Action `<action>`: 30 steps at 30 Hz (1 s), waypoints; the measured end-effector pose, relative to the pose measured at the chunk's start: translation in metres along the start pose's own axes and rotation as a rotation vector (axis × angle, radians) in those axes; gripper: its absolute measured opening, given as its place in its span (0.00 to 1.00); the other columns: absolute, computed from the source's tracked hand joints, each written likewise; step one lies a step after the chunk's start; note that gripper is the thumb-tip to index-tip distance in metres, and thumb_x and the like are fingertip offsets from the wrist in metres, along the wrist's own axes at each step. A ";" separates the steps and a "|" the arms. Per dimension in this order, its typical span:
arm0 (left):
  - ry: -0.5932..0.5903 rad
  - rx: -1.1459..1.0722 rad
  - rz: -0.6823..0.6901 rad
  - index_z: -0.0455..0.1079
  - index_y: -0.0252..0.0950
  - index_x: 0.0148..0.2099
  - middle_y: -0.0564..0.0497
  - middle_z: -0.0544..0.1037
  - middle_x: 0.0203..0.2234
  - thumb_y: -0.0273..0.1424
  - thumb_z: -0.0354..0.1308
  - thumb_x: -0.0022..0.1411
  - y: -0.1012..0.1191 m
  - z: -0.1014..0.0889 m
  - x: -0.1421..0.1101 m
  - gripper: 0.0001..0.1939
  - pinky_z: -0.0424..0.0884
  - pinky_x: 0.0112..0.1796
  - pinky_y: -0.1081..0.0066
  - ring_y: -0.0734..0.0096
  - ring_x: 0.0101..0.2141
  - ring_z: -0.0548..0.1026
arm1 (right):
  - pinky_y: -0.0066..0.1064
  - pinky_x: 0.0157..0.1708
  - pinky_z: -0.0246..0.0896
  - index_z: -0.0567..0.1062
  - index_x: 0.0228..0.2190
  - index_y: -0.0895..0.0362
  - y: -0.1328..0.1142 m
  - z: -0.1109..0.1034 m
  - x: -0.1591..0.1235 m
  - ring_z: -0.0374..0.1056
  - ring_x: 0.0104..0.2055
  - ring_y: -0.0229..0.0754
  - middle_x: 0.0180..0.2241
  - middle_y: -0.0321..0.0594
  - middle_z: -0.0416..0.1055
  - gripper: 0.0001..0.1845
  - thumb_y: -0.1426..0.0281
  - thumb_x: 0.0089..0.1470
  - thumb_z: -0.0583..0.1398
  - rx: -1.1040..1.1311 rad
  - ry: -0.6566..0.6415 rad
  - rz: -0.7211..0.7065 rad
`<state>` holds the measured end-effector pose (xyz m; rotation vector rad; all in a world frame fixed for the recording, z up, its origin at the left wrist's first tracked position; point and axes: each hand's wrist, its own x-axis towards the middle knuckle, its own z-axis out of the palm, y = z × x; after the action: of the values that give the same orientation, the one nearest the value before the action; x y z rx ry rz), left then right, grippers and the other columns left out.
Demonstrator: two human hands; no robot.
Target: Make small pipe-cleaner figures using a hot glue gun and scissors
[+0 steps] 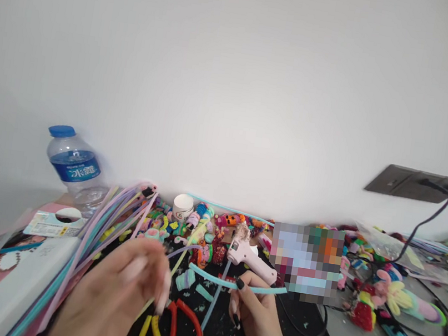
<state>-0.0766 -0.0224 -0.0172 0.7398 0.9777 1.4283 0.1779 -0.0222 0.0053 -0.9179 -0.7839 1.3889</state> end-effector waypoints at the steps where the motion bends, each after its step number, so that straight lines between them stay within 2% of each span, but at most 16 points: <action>1: -0.007 0.038 -0.027 0.69 0.42 0.47 0.48 0.75 0.38 0.32 0.63 0.52 0.010 0.026 0.007 0.18 0.72 0.34 0.68 0.65 0.34 0.73 | 0.23 0.17 0.45 0.67 0.20 0.58 0.001 0.001 0.000 0.52 0.18 0.31 0.16 0.30 0.60 0.16 0.62 0.49 0.63 -0.004 0.007 -0.009; 3: -0.018 0.135 -0.081 0.68 0.42 0.49 0.52 0.74 0.35 0.31 0.65 0.50 0.021 0.069 0.015 0.23 0.70 0.29 0.73 0.71 0.29 0.72 | 0.23 0.17 0.44 0.66 0.20 0.58 0.004 0.003 -0.001 0.50 0.17 0.30 0.15 0.30 0.60 0.16 0.62 0.50 0.62 -0.022 0.021 -0.016; 4: -0.033 0.155 -0.100 0.69 0.41 0.47 0.53 0.74 0.30 0.32 0.66 0.47 0.021 0.084 0.017 0.23 0.67 0.26 0.75 0.75 0.25 0.70 | 0.23 0.17 0.43 0.66 0.20 0.58 0.005 0.005 -0.002 0.50 0.17 0.30 0.15 0.30 0.60 0.16 0.62 0.50 0.62 -0.040 0.023 -0.013; 6: -0.119 0.155 -0.185 0.70 0.37 0.45 0.54 0.72 0.24 0.34 0.65 0.47 0.015 0.096 0.016 0.21 0.66 0.25 0.76 0.77 0.22 0.68 | 0.23 0.16 0.43 0.66 0.21 0.59 0.008 0.007 -0.003 0.51 0.16 0.29 0.15 0.30 0.61 0.16 0.62 0.51 0.61 -0.086 0.012 0.006; 9: -0.203 0.180 -0.254 0.73 0.32 0.38 0.53 0.70 0.20 0.38 0.61 0.52 -0.001 0.084 0.014 0.15 0.66 0.27 0.75 0.76 0.23 0.67 | 0.22 0.14 0.41 0.66 0.21 0.59 0.010 0.008 -0.003 0.50 0.14 0.28 0.15 0.30 0.62 0.17 0.60 0.50 0.61 -0.160 -0.015 0.049; 11: -0.237 0.285 -0.221 0.72 0.32 0.40 0.52 0.72 0.23 0.39 0.58 0.55 -0.005 0.073 0.016 0.16 0.66 0.27 0.74 0.74 0.24 0.68 | 0.22 0.14 0.41 0.66 0.21 0.59 0.009 0.006 -0.003 0.50 0.14 0.28 0.14 0.30 0.62 0.17 0.60 0.50 0.61 -0.201 0.024 0.027; 14: -0.312 0.612 -0.015 0.71 0.36 0.43 0.51 0.73 0.26 0.36 0.55 0.58 0.000 0.067 0.022 0.13 0.68 0.29 0.71 0.70 0.27 0.70 | 0.22 0.14 0.41 0.65 0.20 0.58 0.007 -0.001 0.000 0.50 0.15 0.28 0.14 0.29 0.60 0.17 0.60 0.51 0.60 -0.233 0.146 -0.080; 16: -0.472 0.865 0.225 0.72 0.38 0.40 0.48 0.73 0.36 0.31 0.53 0.60 0.006 0.071 0.027 0.09 0.68 0.37 0.68 0.66 0.36 0.71 | 0.22 0.15 0.41 0.65 0.20 0.58 0.005 -0.006 0.002 0.50 0.16 0.29 0.14 0.29 0.59 0.16 0.61 0.52 0.60 -0.230 0.197 -0.132; 18: -0.657 1.037 0.418 0.72 0.39 0.41 0.48 0.71 0.40 0.26 0.50 0.61 0.009 0.079 0.030 0.11 0.66 0.44 0.66 0.66 0.41 0.69 | 0.23 0.15 0.41 0.64 0.20 0.58 0.004 -0.009 0.003 0.49 0.16 0.29 0.14 0.29 0.58 0.16 0.62 0.52 0.60 -0.230 0.213 -0.149; 20: -0.793 1.201 0.520 0.72 0.39 0.40 0.48 0.69 0.42 0.23 0.50 0.60 0.009 0.087 0.032 0.11 0.65 0.44 0.65 0.64 0.44 0.67 | 0.23 0.15 0.41 0.64 0.20 0.57 0.003 -0.010 0.003 0.49 0.16 0.29 0.14 0.29 0.58 0.16 0.62 0.52 0.60 -0.235 0.210 -0.146; 22: -0.859 1.345 0.581 0.72 0.38 0.37 0.48 0.70 0.42 0.22 0.54 0.57 0.006 0.095 0.034 0.08 0.65 0.43 0.63 0.62 0.44 0.66 | 0.23 0.15 0.41 0.64 0.20 0.57 0.003 -0.010 0.003 0.49 0.16 0.29 0.14 0.28 0.58 0.16 0.63 0.53 0.59 -0.241 0.200 -0.142; 24: -0.884 1.405 0.606 0.71 0.36 0.31 0.48 0.70 0.41 0.21 0.55 0.56 0.004 0.098 0.036 0.06 0.65 0.41 0.63 0.61 0.42 0.66 | 0.23 0.15 0.41 0.64 0.21 0.57 0.003 -0.010 0.003 0.50 0.16 0.29 0.15 0.29 0.59 0.15 0.63 0.53 0.59 -0.245 0.198 -0.146; 26: -0.895 1.380 0.610 0.69 0.35 0.30 0.48 0.71 0.38 0.21 0.53 0.58 0.003 0.097 0.037 0.06 0.65 0.41 0.64 0.63 0.41 0.66 | 0.23 0.15 0.42 0.64 0.21 0.57 0.003 -0.011 0.003 0.50 0.16 0.29 0.15 0.29 0.59 0.15 0.63 0.53 0.59 -0.244 0.203 -0.152; 28: -0.852 1.281 0.569 0.68 0.35 0.33 0.49 0.72 0.35 0.22 0.50 0.61 0.004 0.093 0.038 0.07 0.65 0.41 0.66 0.65 0.39 0.67 | 0.23 0.15 0.42 0.64 0.20 0.57 0.003 -0.011 0.003 0.50 0.16 0.29 0.15 0.29 0.59 0.15 0.63 0.53 0.59 -0.228 0.210 -0.161; 30: -0.758 1.145 0.485 0.66 0.36 0.36 0.50 0.72 0.33 0.23 0.48 0.62 0.007 0.087 0.038 0.07 0.65 0.40 0.69 0.68 0.38 0.69 | 0.23 0.15 0.42 0.65 0.21 0.57 0.002 -0.011 0.002 0.50 0.16 0.29 0.15 0.29 0.59 0.15 0.63 0.53 0.59 -0.208 0.207 -0.167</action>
<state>-0.0063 0.0278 0.0238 2.2782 0.9634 0.6924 0.1868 -0.0208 -0.0017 -1.1122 -0.8364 1.0612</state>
